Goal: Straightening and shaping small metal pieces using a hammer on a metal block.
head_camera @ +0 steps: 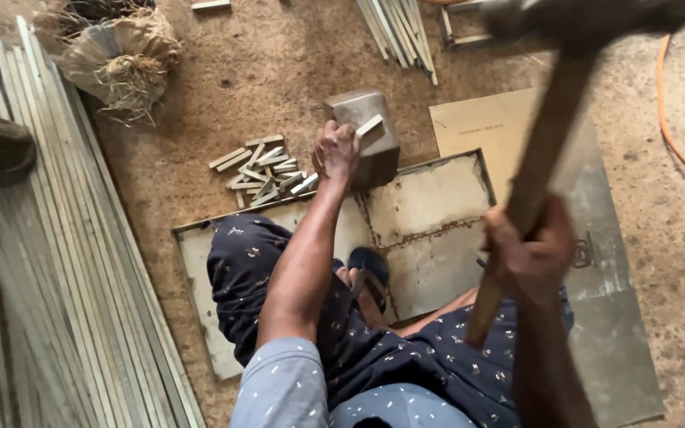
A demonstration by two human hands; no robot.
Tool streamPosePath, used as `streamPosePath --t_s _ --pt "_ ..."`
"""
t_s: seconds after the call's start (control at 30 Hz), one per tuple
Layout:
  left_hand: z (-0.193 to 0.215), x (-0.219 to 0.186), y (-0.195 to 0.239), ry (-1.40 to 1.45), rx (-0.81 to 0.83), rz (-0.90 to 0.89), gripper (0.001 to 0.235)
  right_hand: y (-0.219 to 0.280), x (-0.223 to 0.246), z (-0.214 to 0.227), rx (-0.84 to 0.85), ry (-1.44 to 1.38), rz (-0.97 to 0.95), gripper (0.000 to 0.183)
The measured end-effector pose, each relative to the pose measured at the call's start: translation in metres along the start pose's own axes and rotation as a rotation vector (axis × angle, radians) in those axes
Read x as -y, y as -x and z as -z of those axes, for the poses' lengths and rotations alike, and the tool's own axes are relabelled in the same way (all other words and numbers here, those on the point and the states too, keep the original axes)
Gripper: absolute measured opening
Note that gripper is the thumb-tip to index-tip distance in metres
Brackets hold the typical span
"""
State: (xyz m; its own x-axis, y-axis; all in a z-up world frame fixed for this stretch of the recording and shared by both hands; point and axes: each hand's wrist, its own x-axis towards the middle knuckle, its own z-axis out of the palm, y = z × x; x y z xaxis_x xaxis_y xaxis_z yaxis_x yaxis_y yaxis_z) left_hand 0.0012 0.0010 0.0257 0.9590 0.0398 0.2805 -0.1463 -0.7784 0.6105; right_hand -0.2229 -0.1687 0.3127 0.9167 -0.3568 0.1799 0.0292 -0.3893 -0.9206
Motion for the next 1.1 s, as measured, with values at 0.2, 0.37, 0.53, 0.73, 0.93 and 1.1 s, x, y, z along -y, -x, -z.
streamPosePath --t_s 0.2,0.37,0.53,0.73,0.93,1.1 --pt "-0.016 0.013 0.008 0.058 -0.033 -0.008 0.012 -0.043 -0.041 -0.028 -0.007 -0.012 0.248 0.037" --pt "-0.017 0.014 0.009 0.05 -0.033 0.011 0.015 -0.031 -0.151 -0.064 0.232 0.652 -0.117 0.035" --pt "-0.015 0.01 0.008 0.053 -0.036 0.095 0.013 0.011 -0.141 -0.05 0.352 0.428 -0.163 0.046" --pt "-0.005 0.0 0.008 -0.026 -0.105 -0.052 0.016 0.095 -0.185 -0.014 0.413 -0.056 -0.692 0.039" --pt "-0.03 0.01 0.004 -0.042 -0.026 -0.004 0.007 0.142 -0.294 -0.008 0.373 -0.199 -0.892 0.026" --pt "0.022 -0.03 -0.014 0.158 0.099 0.114 0.012 0.142 -0.31 -0.015 0.33 -0.367 -1.154 0.023"
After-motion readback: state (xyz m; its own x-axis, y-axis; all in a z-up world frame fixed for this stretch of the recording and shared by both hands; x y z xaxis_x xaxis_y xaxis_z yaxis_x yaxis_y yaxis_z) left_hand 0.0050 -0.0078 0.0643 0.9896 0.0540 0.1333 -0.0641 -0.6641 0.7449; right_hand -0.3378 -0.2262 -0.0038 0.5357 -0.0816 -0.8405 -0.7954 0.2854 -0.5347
